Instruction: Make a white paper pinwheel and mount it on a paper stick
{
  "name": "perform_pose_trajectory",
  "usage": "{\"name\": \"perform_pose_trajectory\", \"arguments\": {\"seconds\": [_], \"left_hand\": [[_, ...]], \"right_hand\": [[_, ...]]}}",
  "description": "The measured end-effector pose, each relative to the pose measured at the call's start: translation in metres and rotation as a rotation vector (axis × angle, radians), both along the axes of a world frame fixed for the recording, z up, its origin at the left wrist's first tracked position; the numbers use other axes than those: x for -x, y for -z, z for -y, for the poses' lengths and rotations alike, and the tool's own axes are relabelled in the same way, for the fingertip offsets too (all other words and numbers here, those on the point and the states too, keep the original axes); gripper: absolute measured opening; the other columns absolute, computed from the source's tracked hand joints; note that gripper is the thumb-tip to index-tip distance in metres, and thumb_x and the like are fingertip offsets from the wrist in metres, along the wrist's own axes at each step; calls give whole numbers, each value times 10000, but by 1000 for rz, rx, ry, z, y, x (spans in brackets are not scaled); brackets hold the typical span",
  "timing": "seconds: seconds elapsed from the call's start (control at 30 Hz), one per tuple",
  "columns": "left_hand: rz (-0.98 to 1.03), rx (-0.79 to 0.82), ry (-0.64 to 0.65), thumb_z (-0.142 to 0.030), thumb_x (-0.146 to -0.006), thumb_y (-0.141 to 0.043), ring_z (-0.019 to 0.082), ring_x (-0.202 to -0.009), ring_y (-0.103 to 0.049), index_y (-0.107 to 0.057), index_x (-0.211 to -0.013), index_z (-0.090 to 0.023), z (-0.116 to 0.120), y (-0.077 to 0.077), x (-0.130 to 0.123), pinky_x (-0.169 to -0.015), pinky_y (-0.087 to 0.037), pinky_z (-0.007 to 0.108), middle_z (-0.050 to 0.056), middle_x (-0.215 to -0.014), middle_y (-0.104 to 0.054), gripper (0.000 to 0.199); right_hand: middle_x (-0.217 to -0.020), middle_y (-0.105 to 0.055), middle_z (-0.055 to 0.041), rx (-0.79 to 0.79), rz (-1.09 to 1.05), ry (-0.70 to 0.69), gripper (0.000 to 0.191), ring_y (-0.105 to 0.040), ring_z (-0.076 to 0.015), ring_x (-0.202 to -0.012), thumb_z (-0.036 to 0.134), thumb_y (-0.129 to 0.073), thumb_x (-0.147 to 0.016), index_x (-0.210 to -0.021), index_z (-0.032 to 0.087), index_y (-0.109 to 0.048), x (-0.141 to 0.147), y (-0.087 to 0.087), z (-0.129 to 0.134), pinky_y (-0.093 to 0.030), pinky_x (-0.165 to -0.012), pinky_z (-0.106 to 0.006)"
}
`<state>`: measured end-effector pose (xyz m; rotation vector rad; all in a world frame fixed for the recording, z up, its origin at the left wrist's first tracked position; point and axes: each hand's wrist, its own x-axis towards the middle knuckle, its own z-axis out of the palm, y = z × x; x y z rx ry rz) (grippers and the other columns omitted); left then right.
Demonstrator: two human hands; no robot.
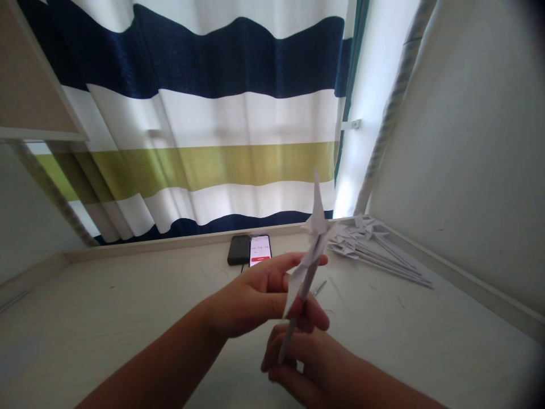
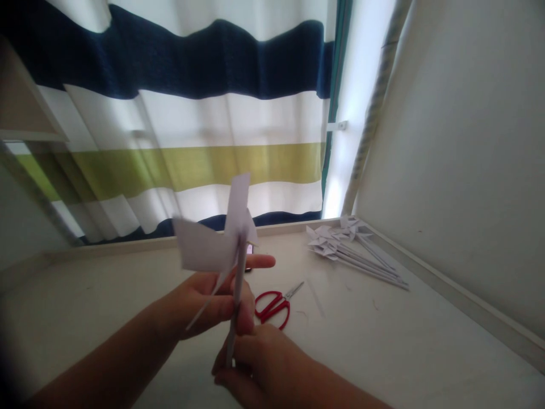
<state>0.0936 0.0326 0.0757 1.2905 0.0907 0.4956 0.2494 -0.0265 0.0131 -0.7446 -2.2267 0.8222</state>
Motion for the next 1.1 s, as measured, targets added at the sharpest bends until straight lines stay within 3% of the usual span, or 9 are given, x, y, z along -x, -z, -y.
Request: {"name": "perform_pose_trajectory", "arguments": {"seconds": [0.17, 0.3, 0.4, 0.5, 0.6, 0.7, 0.83, 0.97, 1.1], "left_hand": [[-22, 2, -75, -183, -812, -649, 142, -741, -645, -505, -1238, -166, -8, 6, -4, -697, -493, 262, 71, -831, -699, 450], [-142, -43, -271, -265, -818, -636, 145, -731, -632, -591, -1077, -130, -7, 17, -17, -578, -470, 216, 108, -909, -691, 296], [-216, -109, -435, -315, -813, -622, 144, -715, -625, -597, -1086, -128, -1, 30, -22, -517, -440, 203, 138, -1058, -655, 332], [-222, -94, -555, -328, -841, -575, 132, -677, -605, -572, -1154, -134, 9, 46, -13, -527, -449, 225, 129, -1063, -638, 368], [-216, -61, -685, -302, -889, -507, 150, -769, -603, -610, -1100, -117, 23, 60, 13, -640, -476, 257, 105, -979, -641, 299], [-273, 3, -719, -343, -891, -508, 129, -654, -577, -625, -1003, -105, 36, 74, 38, -619, -470, 273, 57, -827, -620, 288], [-327, 69, -742, -388, -880, -521, 139, -701, -569, -636, -972, -108, 48, 90, 50, -647, -468, 265, 45, -766, -605, 316], [-328, 122, -647, -432, -855, -542, 128, -653, -548, -644, -932, -116, 50, 100, 43, -578, -453, 236, 33, -740, -576, 340], [-354, 149, -543, -465, -850, -530, 101, -560, -508, -636, -845, -110, 50, 103, 41, -529, -416, 211, 22, -685, -559, 370]], "right_hand": [[-800, -651, -27, 38, -18, 90, 164, -592, -126, -692, 154, -520, -832, -957, 171, -625, -1, 9, -4, -464, -650, -241], [-827, -642, -43, 123, -45, 205, 163, -588, -127, -670, 148, -457, -871, -944, 159, -602, -6, 20, -18, -468, -613, -254], [-783, -627, -41, 163, -11, 268, 136, -580, -131, -644, 139, -449, -864, -881, 144, -584, -10, 23, -28, -456, -571, -253], [-760, -627, -30, 198, 73, 225, 135, -582, -133, -656, 122, -461, -839, -841, 146, -593, -10, 20, -29, -449, -585, -252], [-751, -654, -13, 282, 169, 65, 173, -583, -120, -639, 108, -476, -815, -897, 159, -620, -3, 16, -21, -431, -581, -232], [-710, -652, -3, 321, 230, 22, 149, -561, -108, -600, 165, -514, -820, -907, 167, -635, 8, 15, -11, -384, -543, -217], [-733, -628, -4, 233, 229, 248, 243, -539, -124, -620, 306, -581, -817, -1023, 179, -610, 13, 19, -7, -374, -569, -249], [-859, -616, -9, 216, 79, 304, 630, -551, -131, -660, 305, -574, -832, -1388, 209, -292, 6, 22, -10, -429, -652, -284], [-854, -601, 8, 261, 42, 303, 693, -558, -129, -659, 249, -536, -852, -1437, 236, -165, 1, 21, -14, -441, -646, -287]]}}
